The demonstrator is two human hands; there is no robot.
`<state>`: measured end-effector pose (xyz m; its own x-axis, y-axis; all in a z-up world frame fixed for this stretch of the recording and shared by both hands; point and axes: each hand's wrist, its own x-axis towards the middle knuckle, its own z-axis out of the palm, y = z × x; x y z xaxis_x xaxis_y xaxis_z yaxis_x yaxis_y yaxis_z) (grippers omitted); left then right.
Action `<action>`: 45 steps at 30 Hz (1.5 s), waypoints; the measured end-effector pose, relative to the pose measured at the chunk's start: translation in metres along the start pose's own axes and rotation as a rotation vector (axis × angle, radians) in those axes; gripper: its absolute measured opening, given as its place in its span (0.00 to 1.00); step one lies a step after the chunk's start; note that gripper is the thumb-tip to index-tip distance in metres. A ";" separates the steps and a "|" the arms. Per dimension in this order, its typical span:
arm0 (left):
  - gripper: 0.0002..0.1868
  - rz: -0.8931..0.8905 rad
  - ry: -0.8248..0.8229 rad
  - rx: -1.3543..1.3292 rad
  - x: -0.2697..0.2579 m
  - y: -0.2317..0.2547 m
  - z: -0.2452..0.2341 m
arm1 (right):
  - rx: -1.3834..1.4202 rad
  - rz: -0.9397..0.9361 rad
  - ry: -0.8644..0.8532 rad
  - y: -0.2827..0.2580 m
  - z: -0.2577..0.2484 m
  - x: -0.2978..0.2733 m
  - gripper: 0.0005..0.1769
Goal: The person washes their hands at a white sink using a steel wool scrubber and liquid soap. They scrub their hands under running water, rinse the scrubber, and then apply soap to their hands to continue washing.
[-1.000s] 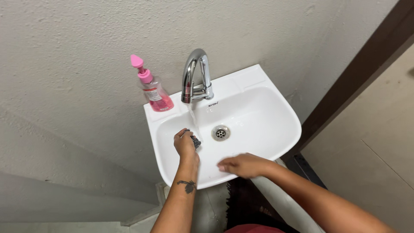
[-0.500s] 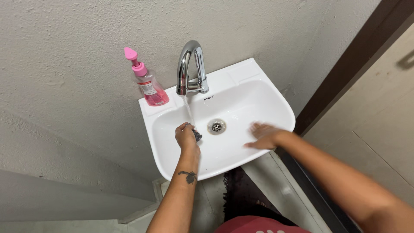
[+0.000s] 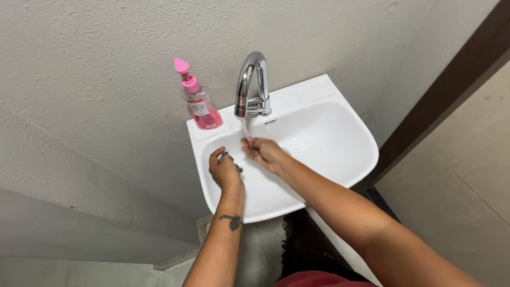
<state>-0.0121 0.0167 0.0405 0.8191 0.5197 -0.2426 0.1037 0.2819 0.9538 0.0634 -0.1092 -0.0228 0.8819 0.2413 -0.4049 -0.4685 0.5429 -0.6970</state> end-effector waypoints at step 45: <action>0.23 0.539 -0.989 0.745 -0.034 0.131 0.152 | 0.366 -0.005 0.063 -0.069 -0.115 -0.002 0.13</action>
<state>0.0594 -0.0867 0.2005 0.8818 -0.4568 0.1168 -0.3367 -0.4366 0.8343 0.0882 -0.2399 -0.0420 0.8738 0.1942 -0.4458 -0.4049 0.7981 -0.4461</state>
